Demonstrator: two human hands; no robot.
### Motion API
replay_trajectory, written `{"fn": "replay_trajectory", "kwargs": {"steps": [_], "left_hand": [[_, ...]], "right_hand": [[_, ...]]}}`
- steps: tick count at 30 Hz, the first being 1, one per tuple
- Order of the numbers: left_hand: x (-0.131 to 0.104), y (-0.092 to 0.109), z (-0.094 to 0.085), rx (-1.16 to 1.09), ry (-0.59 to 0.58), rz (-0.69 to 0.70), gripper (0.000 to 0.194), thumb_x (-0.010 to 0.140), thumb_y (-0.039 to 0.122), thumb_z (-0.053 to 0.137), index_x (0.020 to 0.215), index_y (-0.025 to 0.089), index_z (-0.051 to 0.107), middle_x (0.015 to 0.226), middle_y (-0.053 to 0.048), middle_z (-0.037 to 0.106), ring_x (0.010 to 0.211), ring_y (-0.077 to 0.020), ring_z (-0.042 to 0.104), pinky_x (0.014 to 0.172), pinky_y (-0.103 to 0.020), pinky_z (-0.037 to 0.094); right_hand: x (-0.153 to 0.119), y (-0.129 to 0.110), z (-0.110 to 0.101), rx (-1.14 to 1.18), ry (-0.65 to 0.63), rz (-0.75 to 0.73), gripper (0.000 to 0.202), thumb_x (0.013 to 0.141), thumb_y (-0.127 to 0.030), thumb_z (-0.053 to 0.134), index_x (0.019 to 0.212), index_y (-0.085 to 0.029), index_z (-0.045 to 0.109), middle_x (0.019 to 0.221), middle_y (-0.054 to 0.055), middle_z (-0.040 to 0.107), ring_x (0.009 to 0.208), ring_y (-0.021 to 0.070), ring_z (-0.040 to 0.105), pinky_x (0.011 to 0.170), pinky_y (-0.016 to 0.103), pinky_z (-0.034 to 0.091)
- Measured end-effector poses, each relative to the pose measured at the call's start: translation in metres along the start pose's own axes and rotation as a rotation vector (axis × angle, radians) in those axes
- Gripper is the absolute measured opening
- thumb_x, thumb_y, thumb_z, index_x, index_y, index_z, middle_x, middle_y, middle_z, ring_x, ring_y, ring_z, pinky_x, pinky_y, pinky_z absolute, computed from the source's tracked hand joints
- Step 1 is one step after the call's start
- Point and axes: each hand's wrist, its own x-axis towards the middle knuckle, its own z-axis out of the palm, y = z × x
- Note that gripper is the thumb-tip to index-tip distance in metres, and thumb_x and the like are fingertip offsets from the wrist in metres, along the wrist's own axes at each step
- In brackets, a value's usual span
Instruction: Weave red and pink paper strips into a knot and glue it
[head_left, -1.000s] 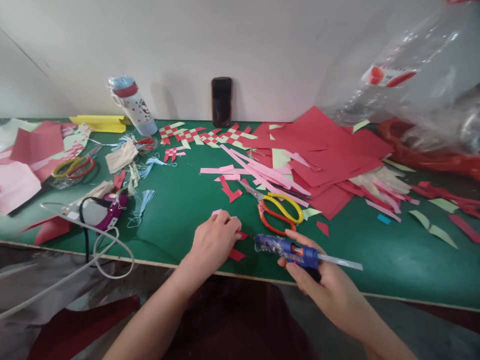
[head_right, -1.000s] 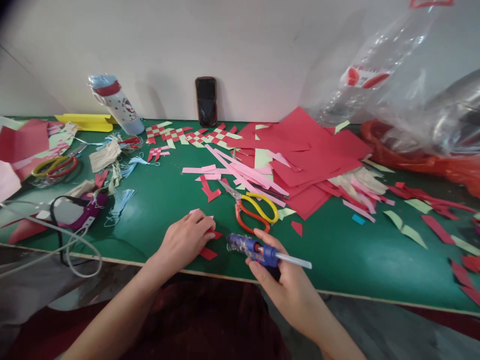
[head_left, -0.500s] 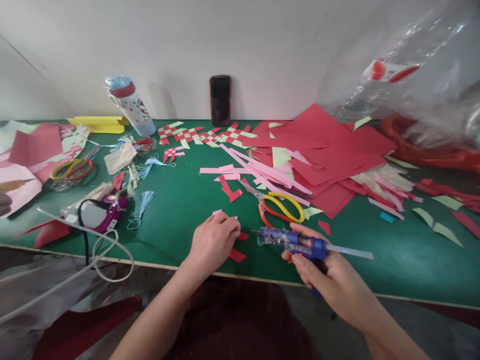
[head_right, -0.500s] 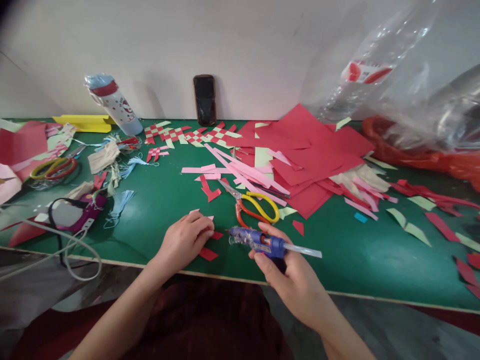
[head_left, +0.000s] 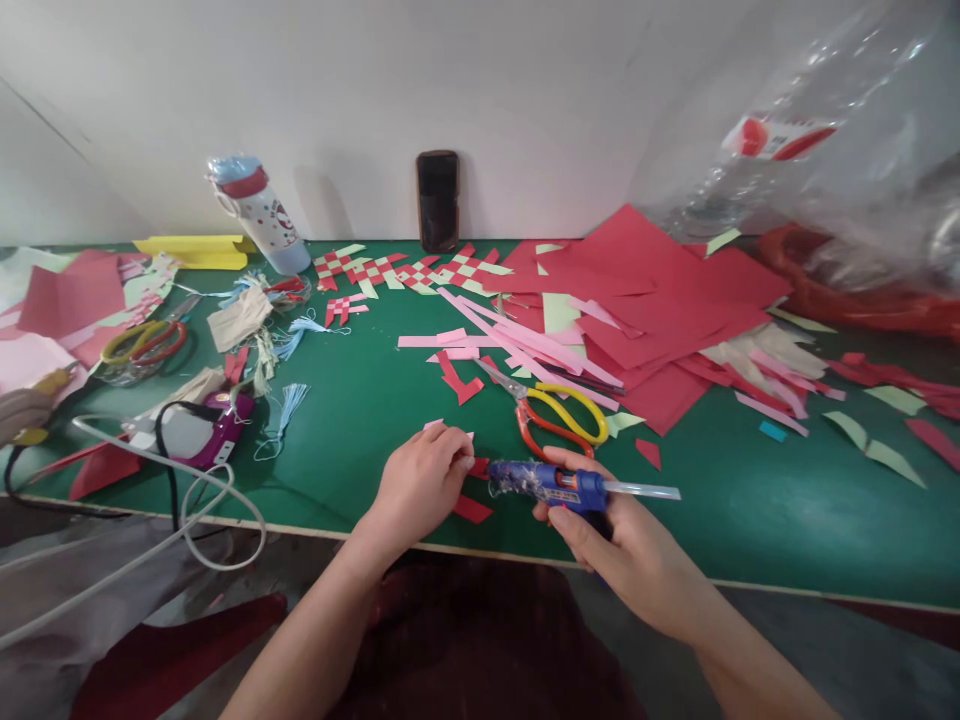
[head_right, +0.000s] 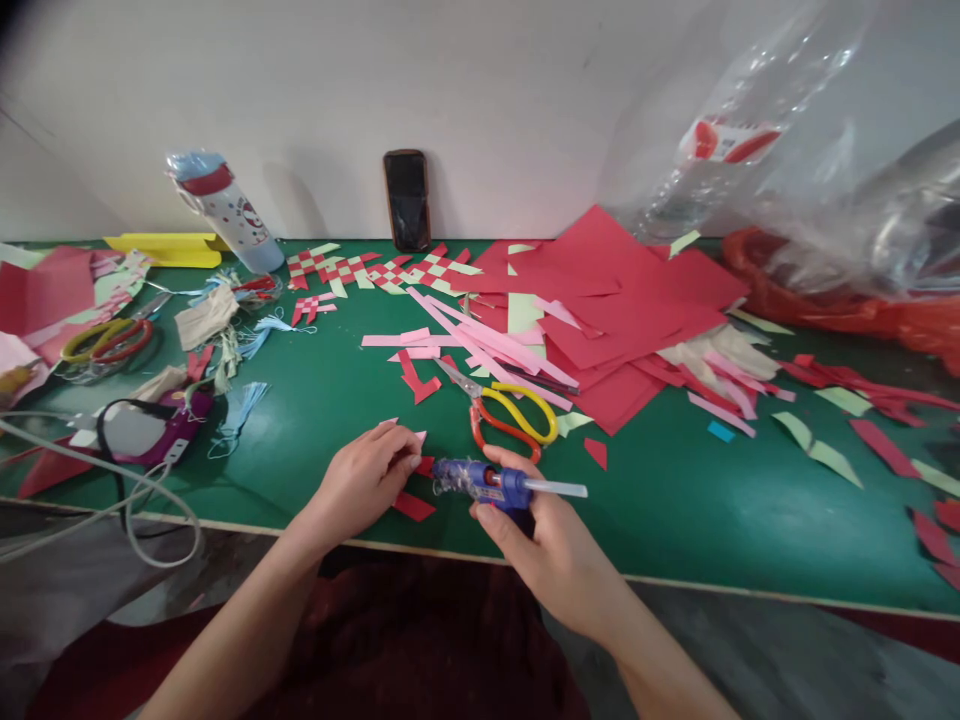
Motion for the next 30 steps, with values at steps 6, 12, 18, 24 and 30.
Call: {"fn": "replay_trajectory", "kwargs": {"steps": [6,12,18,24,30], "left_hand": [[0.001,0.0028,-0.0022,0.0,-0.019,-0.031,0.015,0.092,0.013,0.047,0.082,0.022,0.054,0.089,0.0,0.063,0.085,-0.0161,0.06,0.094,-0.034,0.047],[0.0014,0.004,-0.0022,-0.004,-0.009,-0.031,0.015,0.092,0.012,0.048,0.082,0.021,0.053,0.09,0.0,0.063,0.085,-0.0152,0.06,0.089,-0.03,0.047],[0.0017,0.0036,-0.0022,0.008,-0.01,-0.044,0.015,0.093,0.014,0.047,0.082,0.022,0.054,0.089,0.0,0.063,0.086,-0.0158,0.061,0.089,-0.031,0.047],[0.0013,0.0042,-0.003,0.0,-0.016,-0.038,0.015,0.092,0.012,0.048,0.082,0.022,0.054,0.091,0.0,0.064,0.086,-0.0152,0.061,0.088,-0.031,0.048],[0.0009,0.0041,-0.0024,-0.007,-0.009,-0.035,0.015,0.093,0.013,0.048,0.082,0.022,0.052,0.09,0.0,0.064,0.088,-0.0159,0.061,0.09,-0.031,0.047]], "right_hand": [[0.0022,0.0014,-0.0022,-0.121,0.051,-0.069,0.054,0.091,-0.05,0.051,0.137,-0.024,0.043,0.109,0.009,0.069,0.092,0.0232,0.069,0.081,0.037,0.057],[0.0032,0.0012,-0.0031,-0.188,0.057,-0.073,0.053,0.091,-0.05,0.05,0.137,-0.024,0.044,0.117,0.011,0.067,0.097,0.0245,0.069,0.087,0.039,0.056],[0.0034,-0.0011,-0.0041,-0.211,0.072,-0.093,0.053,0.091,-0.049,0.05,0.137,-0.024,0.046,0.118,0.011,0.067,0.099,0.0255,0.069,0.087,0.039,0.056],[0.0028,-0.0006,-0.0057,-0.211,0.067,-0.078,0.053,0.092,-0.05,0.05,0.137,-0.025,0.045,0.116,0.01,0.068,0.099,0.0247,0.069,0.087,0.037,0.056],[0.0052,-0.0024,-0.004,-0.225,0.075,-0.074,0.052,0.091,-0.05,0.05,0.136,-0.024,0.046,0.112,0.01,0.068,0.097,0.0248,0.069,0.084,0.036,0.056]]}}
